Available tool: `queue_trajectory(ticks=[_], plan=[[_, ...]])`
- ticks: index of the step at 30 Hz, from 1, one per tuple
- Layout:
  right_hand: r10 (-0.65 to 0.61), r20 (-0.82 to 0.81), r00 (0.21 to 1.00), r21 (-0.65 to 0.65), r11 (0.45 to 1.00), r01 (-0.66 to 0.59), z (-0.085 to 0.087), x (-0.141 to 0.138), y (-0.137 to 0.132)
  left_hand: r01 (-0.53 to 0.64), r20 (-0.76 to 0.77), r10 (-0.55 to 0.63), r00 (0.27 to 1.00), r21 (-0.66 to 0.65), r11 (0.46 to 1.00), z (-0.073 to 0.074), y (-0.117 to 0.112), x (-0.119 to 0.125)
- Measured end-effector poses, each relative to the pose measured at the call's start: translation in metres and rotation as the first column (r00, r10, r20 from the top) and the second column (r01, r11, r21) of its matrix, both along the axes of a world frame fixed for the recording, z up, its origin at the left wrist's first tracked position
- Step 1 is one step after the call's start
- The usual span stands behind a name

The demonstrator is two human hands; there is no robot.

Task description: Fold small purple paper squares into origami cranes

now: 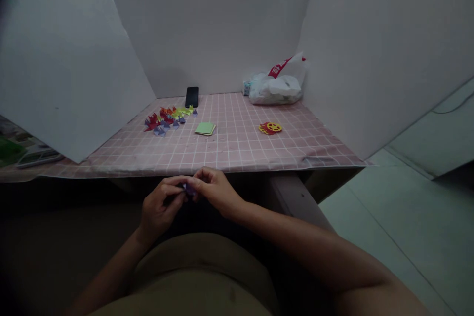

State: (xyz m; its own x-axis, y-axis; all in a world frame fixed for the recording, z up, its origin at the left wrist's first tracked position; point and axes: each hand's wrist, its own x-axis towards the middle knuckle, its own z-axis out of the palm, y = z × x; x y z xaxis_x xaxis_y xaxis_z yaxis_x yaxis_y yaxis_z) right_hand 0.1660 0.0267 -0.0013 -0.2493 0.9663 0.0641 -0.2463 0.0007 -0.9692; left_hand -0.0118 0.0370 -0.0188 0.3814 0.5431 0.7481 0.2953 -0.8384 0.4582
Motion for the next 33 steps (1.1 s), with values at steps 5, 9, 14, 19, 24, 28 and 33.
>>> queue_trajectory(ticks=[5,9,14,19,24,28,33], plan=[[0.025,0.025,0.999,-0.016,1.0,-0.025,-0.002,0.0,0.001,0.023,0.026,-0.022,0.999,-0.049,0.999,0.001,-0.002,-0.003],[-0.009,0.066,0.998,-0.022,1.0,0.011,-0.002,-0.001,0.002,0.019,0.008,-0.019,1.0,-0.033,0.999,0.002,-0.001,-0.005],[-0.063,0.14,0.988,-0.021,0.998,0.066,-0.002,-0.001,0.004,0.038,0.0,-0.038,0.999,-0.048,0.998,0.0,0.001,-0.005],[-0.033,0.142,0.989,-0.122,0.991,0.05,-0.001,0.001,0.005,0.116,0.221,-0.038,0.975,-0.352,0.929,-0.002,-0.002,0.001],[0.05,0.213,0.976,-0.208,0.978,-0.005,0.005,0.001,0.001,0.206,0.394,0.13,0.91,-0.702,0.681,0.002,-0.005,0.007],[0.177,0.278,0.944,-0.293,0.952,-0.092,0.009,-0.001,-0.003,0.3,0.435,0.214,0.875,-0.833,0.464,0.002,-0.005,0.009],[0.167,0.384,0.908,-0.28,0.958,-0.058,0.006,-0.004,-0.005,0.368,0.478,0.218,0.851,-0.839,0.401,0.003,-0.005,0.01]])
